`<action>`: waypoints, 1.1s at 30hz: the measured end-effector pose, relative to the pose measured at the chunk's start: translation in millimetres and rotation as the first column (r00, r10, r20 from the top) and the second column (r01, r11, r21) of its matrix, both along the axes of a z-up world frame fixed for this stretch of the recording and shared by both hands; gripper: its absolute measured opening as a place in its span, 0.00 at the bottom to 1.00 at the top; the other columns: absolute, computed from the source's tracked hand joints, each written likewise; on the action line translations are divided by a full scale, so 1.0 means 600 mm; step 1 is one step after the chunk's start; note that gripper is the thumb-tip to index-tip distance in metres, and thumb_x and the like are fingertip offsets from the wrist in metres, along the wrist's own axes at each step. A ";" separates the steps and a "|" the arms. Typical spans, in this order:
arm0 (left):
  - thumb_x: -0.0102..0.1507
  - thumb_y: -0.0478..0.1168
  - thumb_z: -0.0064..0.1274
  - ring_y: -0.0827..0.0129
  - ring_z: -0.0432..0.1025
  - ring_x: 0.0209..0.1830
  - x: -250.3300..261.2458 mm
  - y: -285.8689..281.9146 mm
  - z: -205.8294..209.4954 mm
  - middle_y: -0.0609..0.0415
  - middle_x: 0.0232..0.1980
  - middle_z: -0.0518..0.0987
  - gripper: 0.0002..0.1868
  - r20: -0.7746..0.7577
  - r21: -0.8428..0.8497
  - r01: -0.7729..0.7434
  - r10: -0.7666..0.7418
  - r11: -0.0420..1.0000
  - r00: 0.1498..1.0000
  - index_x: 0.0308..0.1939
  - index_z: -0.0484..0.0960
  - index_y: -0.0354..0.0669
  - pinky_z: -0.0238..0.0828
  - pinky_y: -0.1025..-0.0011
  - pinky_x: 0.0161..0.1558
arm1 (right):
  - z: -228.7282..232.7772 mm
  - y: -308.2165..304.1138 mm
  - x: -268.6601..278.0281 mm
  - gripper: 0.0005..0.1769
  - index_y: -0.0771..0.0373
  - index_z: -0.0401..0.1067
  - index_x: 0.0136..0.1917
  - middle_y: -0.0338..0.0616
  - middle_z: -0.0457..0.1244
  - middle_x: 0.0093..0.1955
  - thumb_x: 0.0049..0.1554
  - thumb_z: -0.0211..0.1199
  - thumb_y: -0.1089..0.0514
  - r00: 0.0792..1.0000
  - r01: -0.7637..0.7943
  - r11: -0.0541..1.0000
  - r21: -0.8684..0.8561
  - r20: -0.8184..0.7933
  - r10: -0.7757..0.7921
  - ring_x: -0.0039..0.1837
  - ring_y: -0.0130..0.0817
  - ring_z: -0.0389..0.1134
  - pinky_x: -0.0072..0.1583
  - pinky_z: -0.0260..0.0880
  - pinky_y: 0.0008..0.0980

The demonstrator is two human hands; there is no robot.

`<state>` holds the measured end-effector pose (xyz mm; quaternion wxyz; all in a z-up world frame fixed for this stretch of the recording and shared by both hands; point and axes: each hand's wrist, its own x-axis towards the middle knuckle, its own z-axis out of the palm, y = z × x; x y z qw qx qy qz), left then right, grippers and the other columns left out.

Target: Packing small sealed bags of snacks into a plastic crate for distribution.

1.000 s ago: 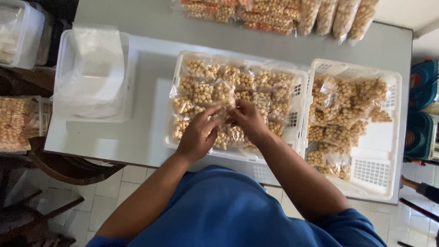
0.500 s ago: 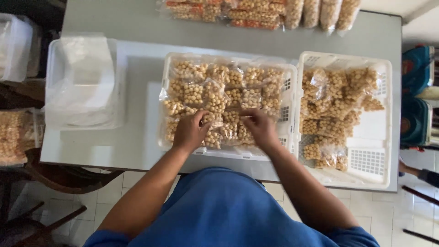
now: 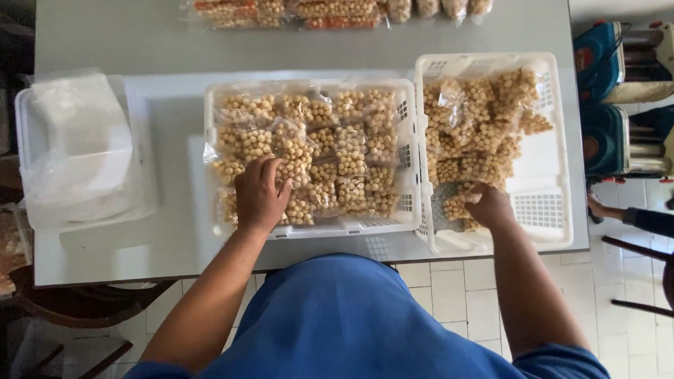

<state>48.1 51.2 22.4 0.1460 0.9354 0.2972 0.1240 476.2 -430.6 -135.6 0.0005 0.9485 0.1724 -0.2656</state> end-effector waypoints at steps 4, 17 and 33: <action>0.73 0.47 0.70 0.56 0.80 0.70 -0.001 -0.012 0.004 0.52 0.71 0.80 0.27 0.021 0.007 0.008 -0.008 1.000 1.000 0.74 0.80 0.51 0.79 0.49 0.65 | 0.096 0.053 -0.057 0.62 0.54 0.70 0.89 0.64 0.61 0.90 0.51 0.83 0.27 0.997 0.070 0.985 -0.160 0.046 -0.063 0.79 0.79 0.70 0.73 0.78 0.74; 0.69 0.42 0.69 0.53 0.80 0.71 -0.041 -0.017 -0.004 0.53 0.73 0.81 0.28 0.110 -0.067 -0.058 0.065 0.996 0.992 0.74 0.82 0.52 0.77 0.45 0.66 | 0.101 0.134 -0.055 0.80 0.68 0.41 0.98 0.83 0.54 0.89 0.56 0.82 0.25 0.960 0.236 0.959 -0.160 -0.115 -0.255 0.86 0.80 0.64 0.77 0.74 0.72; 0.71 0.44 0.67 0.57 0.79 0.74 -0.060 -0.018 -0.016 0.59 0.72 0.82 0.22 0.123 -0.048 -0.025 0.031 0.999 0.992 0.69 0.86 0.56 0.76 0.48 0.68 | 0.053 0.032 -0.051 0.28 0.58 0.92 0.63 0.64 0.80 0.63 0.58 0.69 0.41 0.985 0.166 0.986 -0.011 -0.033 -0.167 0.70 0.66 0.80 0.69 0.83 0.63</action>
